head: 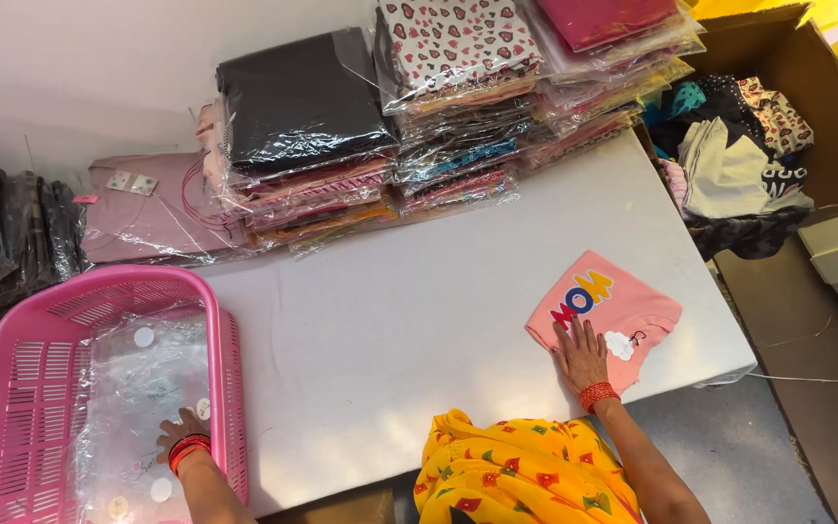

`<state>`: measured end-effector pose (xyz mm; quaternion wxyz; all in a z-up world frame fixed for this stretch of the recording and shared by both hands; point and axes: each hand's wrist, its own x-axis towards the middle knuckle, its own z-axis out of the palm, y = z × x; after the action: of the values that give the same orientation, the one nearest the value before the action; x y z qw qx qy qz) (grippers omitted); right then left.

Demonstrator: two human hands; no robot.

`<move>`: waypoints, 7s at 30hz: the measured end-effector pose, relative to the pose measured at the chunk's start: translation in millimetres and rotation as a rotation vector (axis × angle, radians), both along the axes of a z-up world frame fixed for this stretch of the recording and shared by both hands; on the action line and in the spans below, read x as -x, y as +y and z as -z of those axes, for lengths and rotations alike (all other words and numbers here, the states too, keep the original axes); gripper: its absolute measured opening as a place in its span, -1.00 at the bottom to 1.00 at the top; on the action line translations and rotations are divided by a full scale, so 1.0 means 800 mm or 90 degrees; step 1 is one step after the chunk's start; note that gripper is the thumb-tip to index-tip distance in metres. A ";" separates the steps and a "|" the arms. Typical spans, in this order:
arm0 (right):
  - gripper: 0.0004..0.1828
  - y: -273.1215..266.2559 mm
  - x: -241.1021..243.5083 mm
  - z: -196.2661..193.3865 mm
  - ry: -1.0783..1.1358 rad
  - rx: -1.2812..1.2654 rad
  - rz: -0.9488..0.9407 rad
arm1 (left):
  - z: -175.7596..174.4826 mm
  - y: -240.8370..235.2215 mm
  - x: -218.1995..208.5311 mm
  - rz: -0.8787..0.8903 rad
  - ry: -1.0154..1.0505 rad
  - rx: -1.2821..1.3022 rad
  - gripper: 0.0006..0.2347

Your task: The person folds a pink t-shirt and places it into a clear plastic bag, then sets it aside. Next, they unfold a red patterned top on the table, fold it neatly, and prepare to place it into another plastic bag.

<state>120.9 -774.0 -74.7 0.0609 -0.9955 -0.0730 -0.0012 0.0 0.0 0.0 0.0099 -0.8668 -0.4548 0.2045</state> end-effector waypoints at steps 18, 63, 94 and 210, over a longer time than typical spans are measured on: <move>-0.33 -0.009 -0.003 0.011 0.032 0.002 -0.022 | -0.123 -0.076 -0.045 -0.024 -0.510 0.084 -0.59; 0.54 0.073 -0.054 -0.023 0.559 -0.713 -0.120 | -0.063 -0.684 -0.294 -0.906 -1.031 1.162 -0.50; 0.07 0.099 -0.122 -0.151 1.268 -1.306 0.055 | -0.197 -0.720 -0.094 -0.579 -0.614 1.987 -0.58; -0.42 -0.145 -0.064 -0.141 0.133 -0.450 -0.171 | 0.063 -0.739 -0.175 0.564 -0.323 0.209 -0.49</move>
<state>172.1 -889.7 38.1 0.4065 -0.8895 -0.1915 0.0832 140.2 -591.1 -50.1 -0.1504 -0.9881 0.0045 0.0331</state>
